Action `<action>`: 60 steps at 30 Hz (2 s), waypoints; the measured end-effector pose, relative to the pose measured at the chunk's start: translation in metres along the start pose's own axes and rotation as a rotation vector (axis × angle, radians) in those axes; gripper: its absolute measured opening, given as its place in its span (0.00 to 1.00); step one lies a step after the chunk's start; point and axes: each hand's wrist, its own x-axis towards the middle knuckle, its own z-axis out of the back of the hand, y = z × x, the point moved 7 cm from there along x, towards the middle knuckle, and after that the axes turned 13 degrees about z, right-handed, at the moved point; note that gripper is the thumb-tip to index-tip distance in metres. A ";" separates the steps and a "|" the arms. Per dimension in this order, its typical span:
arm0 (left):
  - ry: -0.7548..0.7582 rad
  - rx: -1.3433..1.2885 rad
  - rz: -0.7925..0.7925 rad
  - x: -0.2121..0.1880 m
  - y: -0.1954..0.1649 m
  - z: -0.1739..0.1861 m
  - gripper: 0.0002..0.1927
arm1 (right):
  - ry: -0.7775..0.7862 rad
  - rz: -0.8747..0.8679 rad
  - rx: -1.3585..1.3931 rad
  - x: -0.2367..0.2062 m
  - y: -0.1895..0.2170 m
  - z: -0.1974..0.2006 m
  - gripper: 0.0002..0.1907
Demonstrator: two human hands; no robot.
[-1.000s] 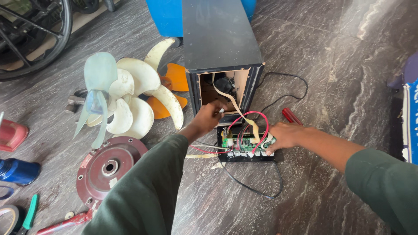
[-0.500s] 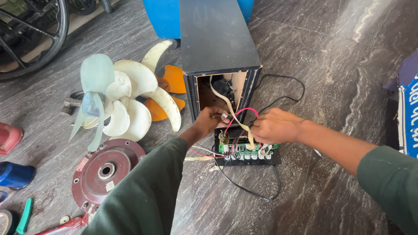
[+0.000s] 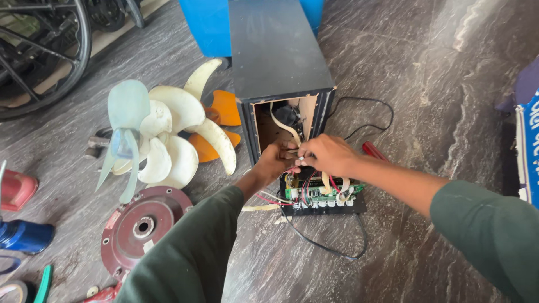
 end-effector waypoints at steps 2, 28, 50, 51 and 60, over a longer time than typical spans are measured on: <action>0.095 0.120 -0.032 -0.001 -0.001 -0.004 0.15 | -0.011 0.032 -0.014 -0.001 0.001 0.001 0.09; -0.071 0.538 0.111 0.006 0.014 0.026 0.09 | -0.028 0.186 -0.021 -0.003 0.009 -0.017 0.10; 0.037 1.483 0.006 -0.057 -0.007 -0.021 0.14 | 0.352 0.008 -0.064 -0.025 -0.009 -0.078 0.31; 0.035 1.472 0.009 -0.058 -0.006 -0.020 0.15 | 0.364 0.046 -0.090 -0.027 -0.006 -0.078 0.34; -0.084 1.335 0.017 -0.047 -0.001 -0.019 0.15 | 0.336 0.212 -0.203 -0.034 0.007 -0.076 0.43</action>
